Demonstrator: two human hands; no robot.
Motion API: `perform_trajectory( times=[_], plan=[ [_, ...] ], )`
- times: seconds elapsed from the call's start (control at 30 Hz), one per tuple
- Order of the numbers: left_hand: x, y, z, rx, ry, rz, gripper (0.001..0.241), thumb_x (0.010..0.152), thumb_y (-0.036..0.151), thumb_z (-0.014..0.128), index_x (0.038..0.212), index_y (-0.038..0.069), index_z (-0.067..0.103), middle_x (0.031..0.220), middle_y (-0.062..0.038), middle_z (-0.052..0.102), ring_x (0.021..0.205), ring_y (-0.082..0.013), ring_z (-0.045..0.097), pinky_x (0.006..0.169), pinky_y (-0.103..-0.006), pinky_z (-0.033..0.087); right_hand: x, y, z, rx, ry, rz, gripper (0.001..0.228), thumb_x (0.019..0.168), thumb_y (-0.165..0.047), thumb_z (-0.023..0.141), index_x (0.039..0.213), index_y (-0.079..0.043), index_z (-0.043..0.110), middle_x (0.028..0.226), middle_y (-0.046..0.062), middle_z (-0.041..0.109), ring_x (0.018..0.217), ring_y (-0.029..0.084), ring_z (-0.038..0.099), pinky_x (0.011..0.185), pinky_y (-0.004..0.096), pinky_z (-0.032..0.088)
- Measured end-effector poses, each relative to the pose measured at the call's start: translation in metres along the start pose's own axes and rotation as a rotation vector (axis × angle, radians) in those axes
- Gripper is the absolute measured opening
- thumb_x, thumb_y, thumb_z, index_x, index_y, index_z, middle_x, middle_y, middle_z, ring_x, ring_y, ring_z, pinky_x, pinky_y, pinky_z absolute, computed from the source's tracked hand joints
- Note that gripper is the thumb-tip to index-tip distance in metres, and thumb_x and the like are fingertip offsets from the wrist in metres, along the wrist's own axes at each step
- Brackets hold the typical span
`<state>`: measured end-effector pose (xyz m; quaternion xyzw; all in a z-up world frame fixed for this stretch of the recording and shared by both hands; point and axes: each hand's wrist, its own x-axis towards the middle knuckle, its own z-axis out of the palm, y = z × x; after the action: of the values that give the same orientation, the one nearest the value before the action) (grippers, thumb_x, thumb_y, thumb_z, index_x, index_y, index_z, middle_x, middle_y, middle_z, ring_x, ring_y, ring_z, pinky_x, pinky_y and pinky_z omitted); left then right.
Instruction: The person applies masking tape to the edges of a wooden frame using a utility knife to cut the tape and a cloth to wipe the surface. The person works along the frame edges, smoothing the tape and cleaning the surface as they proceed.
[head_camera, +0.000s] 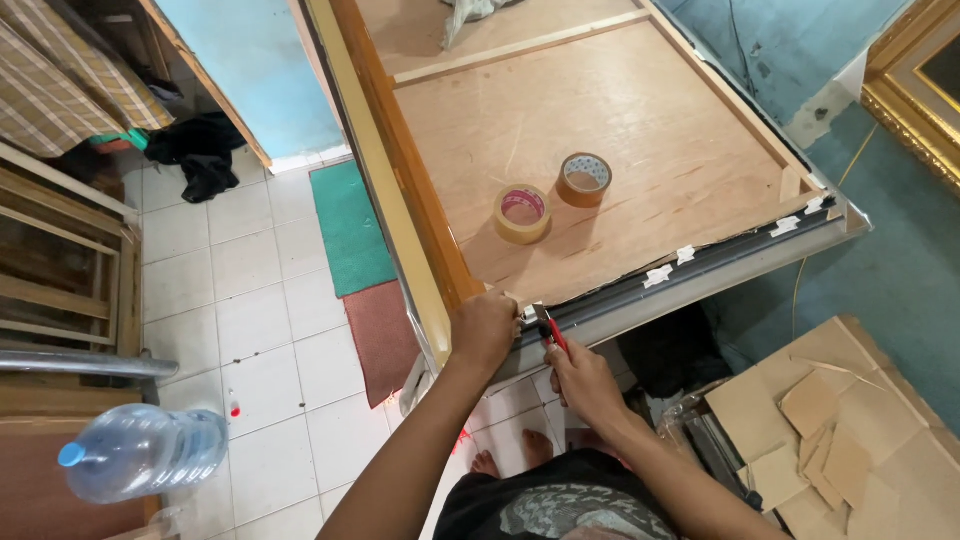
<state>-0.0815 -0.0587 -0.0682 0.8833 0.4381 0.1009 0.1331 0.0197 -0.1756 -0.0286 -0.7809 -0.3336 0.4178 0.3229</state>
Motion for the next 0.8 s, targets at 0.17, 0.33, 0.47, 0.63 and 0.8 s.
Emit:
perform_trajectory(
  times=[0.17, 0.33, 0.47, 0.63, 0.8],
  plan=[
    [-0.002, 0.019, 0.003, 0.111, 0.089, 0.055, 0.009, 0.071, 0.005, 0.053, 0.073, 0.004, 0.062, 0.067, -0.010, 0.058, 0.065, -0.0314, 0.063, 0.054, -0.0419, 0.051, 0.002, 0.003, 0.000, -0.030, -0.023, -0.007, 0.028, 0.084, -0.025, 0.044, 0.073, -0.006, 0.061, 0.046, 0.009, 0.054, 0.036, 0.019, 0.052, 0.039, 0.028, 0.039],
    [0.012, 0.005, 0.000, -0.065, -0.118, -0.033, 0.024, 0.072, 0.021, 0.058, 0.076, -0.003, 0.058, 0.074, -0.018, 0.056, 0.078, -0.0404, 0.060, 0.064, -0.0524, 0.050, 0.001, 0.001, 0.000, 0.001, -0.023, -0.021, 0.028, 0.084, -0.024, 0.043, 0.075, -0.005, 0.061, 0.046, 0.009, 0.053, 0.036, 0.019, 0.052, 0.039, 0.027, 0.039],
    [0.006, 0.005, -0.040, -0.350, -0.265, -0.153, 0.027, 0.071, 0.023, 0.051, 0.076, -0.001, 0.061, 0.078, -0.021, 0.062, 0.085, -0.0413, 0.060, 0.073, -0.0491, 0.047, -0.004, -0.008, -0.003, -0.003, -0.032, -0.038, 0.028, 0.085, -0.022, 0.042, 0.075, -0.003, 0.060, 0.046, 0.010, 0.053, 0.036, 0.019, 0.051, 0.038, 0.027, 0.038],
    [0.010, -0.007, -0.026, -0.501, -0.300, -0.248, 0.022, 0.071, 0.026, 0.057, 0.085, 0.011, 0.066, 0.085, -0.013, 0.065, 0.093, -0.0339, 0.059, 0.079, -0.0417, 0.046, -0.001, -0.008, 0.000, -0.048, -0.046, -0.059, 0.028, 0.085, -0.023, 0.043, 0.073, -0.003, 0.059, 0.046, 0.010, 0.055, 0.036, 0.019, 0.052, 0.038, 0.027, 0.039],
    [0.003, -0.011, -0.020, -0.597, -0.252, -0.307, 0.018, 0.074, 0.027, 0.059, 0.088, 0.017, 0.063, 0.085, -0.007, 0.065, 0.094, -0.0261, 0.060, 0.082, -0.0371, 0.045, 0.001, -0.005, 0.001, 0.024, -0.050, -0.038, 0.028, 0.086, -0.022, 0.042, 0.072, -0.004, 0.058, 0.045, 0.010, 0.053, 0.034, 0.019, 0.050, 0.032, 0.026, 0.036]
  ],
)
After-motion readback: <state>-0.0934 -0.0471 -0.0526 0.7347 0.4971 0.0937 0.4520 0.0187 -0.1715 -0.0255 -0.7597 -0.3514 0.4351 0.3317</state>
